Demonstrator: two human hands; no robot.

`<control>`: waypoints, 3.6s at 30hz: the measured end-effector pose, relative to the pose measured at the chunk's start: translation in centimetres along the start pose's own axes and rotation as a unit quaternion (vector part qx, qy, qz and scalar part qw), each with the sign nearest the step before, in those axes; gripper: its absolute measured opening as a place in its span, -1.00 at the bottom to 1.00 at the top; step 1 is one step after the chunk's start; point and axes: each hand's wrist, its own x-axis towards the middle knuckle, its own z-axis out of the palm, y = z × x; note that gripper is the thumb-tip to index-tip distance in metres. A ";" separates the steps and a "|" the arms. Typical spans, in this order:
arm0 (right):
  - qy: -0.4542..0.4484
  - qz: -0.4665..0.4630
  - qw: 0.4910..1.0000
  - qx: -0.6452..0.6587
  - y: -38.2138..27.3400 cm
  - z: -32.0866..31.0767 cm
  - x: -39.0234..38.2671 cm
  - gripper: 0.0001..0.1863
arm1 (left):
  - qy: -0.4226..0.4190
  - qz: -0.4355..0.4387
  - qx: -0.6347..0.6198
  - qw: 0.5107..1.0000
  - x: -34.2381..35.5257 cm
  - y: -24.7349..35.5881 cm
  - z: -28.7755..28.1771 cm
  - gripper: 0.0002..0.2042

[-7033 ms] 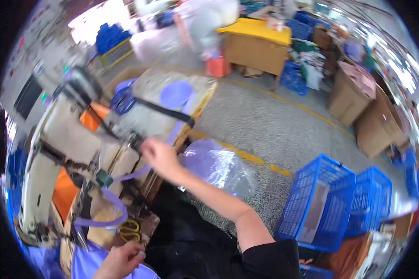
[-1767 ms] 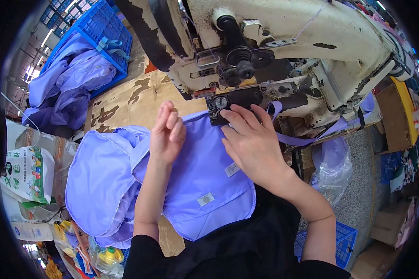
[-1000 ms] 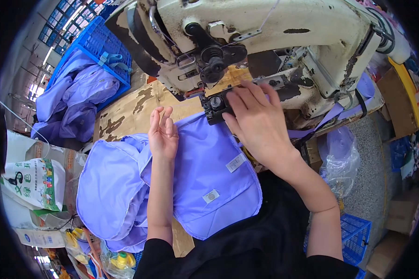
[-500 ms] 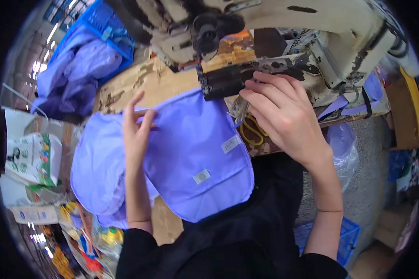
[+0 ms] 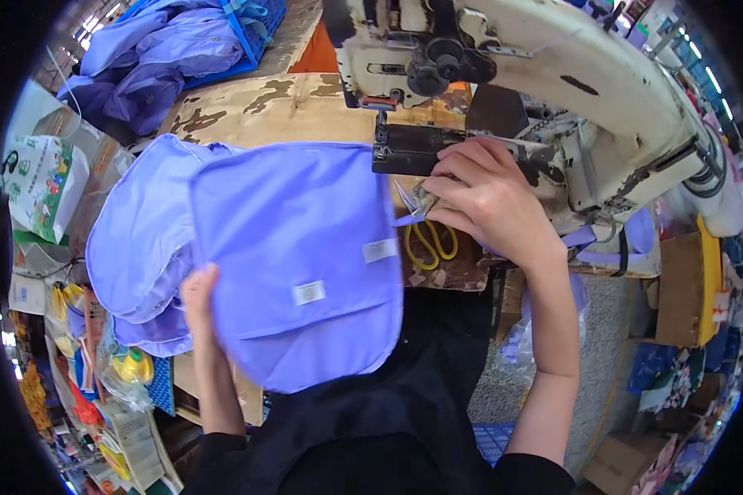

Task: Sewing purple fabric components together using an industrial sewing machine to assemble bags.

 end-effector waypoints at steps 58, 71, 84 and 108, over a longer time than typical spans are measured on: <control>0.040 0.395 0.912 0.105 -1.3 -4.1 -9.6 -0.83 | -0.068 0.372 0.048 0.925 16.7 17.2 4.2 -0.65; 0.353 0.464 0.810 0.066 -6.4 -4.7 -12.1 -0.84 | -0.149 -0.062 -0.168 0.972 18.9 13.7 1.6 -0.63; 0.140 0.423 0.805 0.391 -5.1 7.1 4.0 -0.65 | -0.147 -0.134 -0.243 0.949 11.0 17.8 2.2 -0.67; 0.068 0.455 0.740 0.490 -3.9 6.6 4.9 -0.61 | -0.171 -0.097 -0.218 0.956 17.2 16.6 4.1 -0.57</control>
